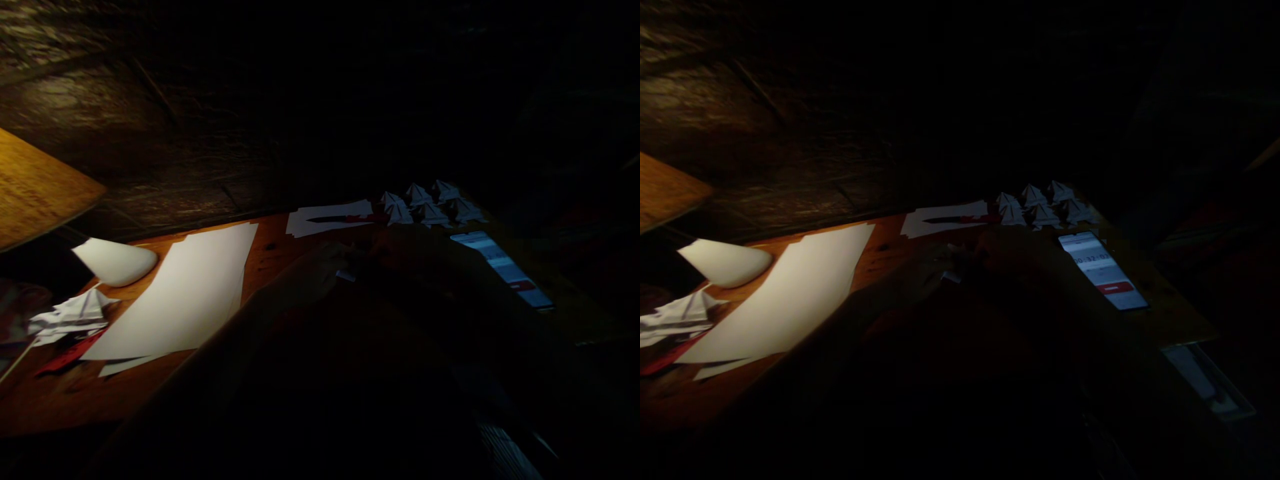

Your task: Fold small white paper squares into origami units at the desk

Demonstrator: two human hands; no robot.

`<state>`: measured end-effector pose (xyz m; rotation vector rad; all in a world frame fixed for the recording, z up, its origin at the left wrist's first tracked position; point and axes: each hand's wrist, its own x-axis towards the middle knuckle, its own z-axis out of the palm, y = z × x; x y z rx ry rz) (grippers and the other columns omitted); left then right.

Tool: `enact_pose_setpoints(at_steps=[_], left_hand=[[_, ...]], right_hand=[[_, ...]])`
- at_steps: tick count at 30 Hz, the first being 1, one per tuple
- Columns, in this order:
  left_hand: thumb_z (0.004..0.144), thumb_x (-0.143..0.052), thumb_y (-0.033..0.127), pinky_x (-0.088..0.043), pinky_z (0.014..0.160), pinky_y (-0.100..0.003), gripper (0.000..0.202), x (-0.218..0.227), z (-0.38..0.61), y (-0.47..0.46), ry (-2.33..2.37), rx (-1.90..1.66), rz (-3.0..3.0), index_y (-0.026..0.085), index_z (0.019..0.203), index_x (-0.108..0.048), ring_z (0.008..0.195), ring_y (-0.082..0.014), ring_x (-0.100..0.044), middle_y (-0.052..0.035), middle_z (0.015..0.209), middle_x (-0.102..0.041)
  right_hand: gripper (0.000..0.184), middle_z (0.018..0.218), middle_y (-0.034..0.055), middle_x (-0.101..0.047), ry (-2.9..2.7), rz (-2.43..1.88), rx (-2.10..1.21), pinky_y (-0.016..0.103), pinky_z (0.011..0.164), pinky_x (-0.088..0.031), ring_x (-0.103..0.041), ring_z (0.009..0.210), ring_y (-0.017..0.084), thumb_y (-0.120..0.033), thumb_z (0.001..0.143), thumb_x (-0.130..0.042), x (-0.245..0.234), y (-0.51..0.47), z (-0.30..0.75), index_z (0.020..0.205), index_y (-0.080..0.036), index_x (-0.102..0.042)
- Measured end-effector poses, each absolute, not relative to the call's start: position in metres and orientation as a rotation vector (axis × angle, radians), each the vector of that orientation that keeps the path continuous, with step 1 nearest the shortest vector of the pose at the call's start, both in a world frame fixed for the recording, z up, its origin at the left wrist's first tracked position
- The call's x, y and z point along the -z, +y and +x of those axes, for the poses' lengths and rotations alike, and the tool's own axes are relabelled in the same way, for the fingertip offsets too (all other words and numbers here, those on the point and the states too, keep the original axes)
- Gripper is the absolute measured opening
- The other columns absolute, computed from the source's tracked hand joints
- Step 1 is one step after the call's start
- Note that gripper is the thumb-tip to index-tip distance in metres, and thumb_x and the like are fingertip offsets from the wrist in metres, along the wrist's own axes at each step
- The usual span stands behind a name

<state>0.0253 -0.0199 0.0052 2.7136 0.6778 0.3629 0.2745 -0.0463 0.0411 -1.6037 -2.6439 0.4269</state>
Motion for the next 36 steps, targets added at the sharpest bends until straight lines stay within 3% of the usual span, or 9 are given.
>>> enact_pose_setpoints(at_steps=[9, 18, 22, 36], left_hand=[[0.089, -0.047, 0.006, -0.044, 0.111, -0.052, 0.032, -0.003, 0.027, -0.019, 0.647, -0.371, 2.746, 0.02, 0.109, -0.067, 0.13, -0.0278, -0.05, -0.0084, 0.137, -0.055], [0.087, -0.047, 0.004, -0.049, 0.104, -0.044, 0.031, 0.001, 0.028, -0.012, 0.586, -0.405, 2.804, 0.018, 0.106, -0.067, 0.122, -0.0259, -0.054, -0.0091, 0.124, -0.06], [0.085, -0.047, 0.002, -0.046, 0.109, -0.045, 0.038, 0.004, 0.028, -0.01, 0.565, -0.417, 2.793, 0.02, 0.112, -0.066, 0.128, -0.0258, -0.051, -0.008, 0.132, -0.057], [0.088, -0.044, 0.005, -0.047, 0.105, -0.045, 0.032, 0.006, 0.026, -0.007, 0.593, -0.348, 2.859, 0.017, 0.109, -0.066, 0.124, -0.0265, -0.052, -0.011, 0.134, -0.056]], right_hand=[[0.041, 0.118, 0.0045, -0.076, -2.662, -1.559, -0.321, 0.03, 0.065, -0.044, -0.07, 0.089, 0.023, -0.02, 0.084, -0.057, -0.039, -0.05, 0.27, 0.116, -0.033, -0.078], [0.031, 0.101, 0.0052, -0.079, -2.594, -1.778, -0.41, 0.033, 0.065, -0.045, -0.071, 0.08, 0.025, -0.025, 0.084, -0.059, -0.043, -0.054, 0.263, 0.103, -0.034, -0.082], [0.029, 0.095, 0.0056, -0.079, -2.557, -1.827, -0.5, 0.032, 0.062, -0.044, -0.07, 0.075, 0.024, -0.025, 0.081, -0.062, -0.044, -0.051, 0.262, 0.101, -0.032, -0.082], [0.036, 0.102, 0.0035, -0.08, -2.653, -1.757, -0.302, 0.03, 0.066, -0.046, -0.072, 0.086, 0.024, -0.028, 0.083, -0.057, -0.049, -0.057, 0.267, 0.108, -0.037, -0.081]])
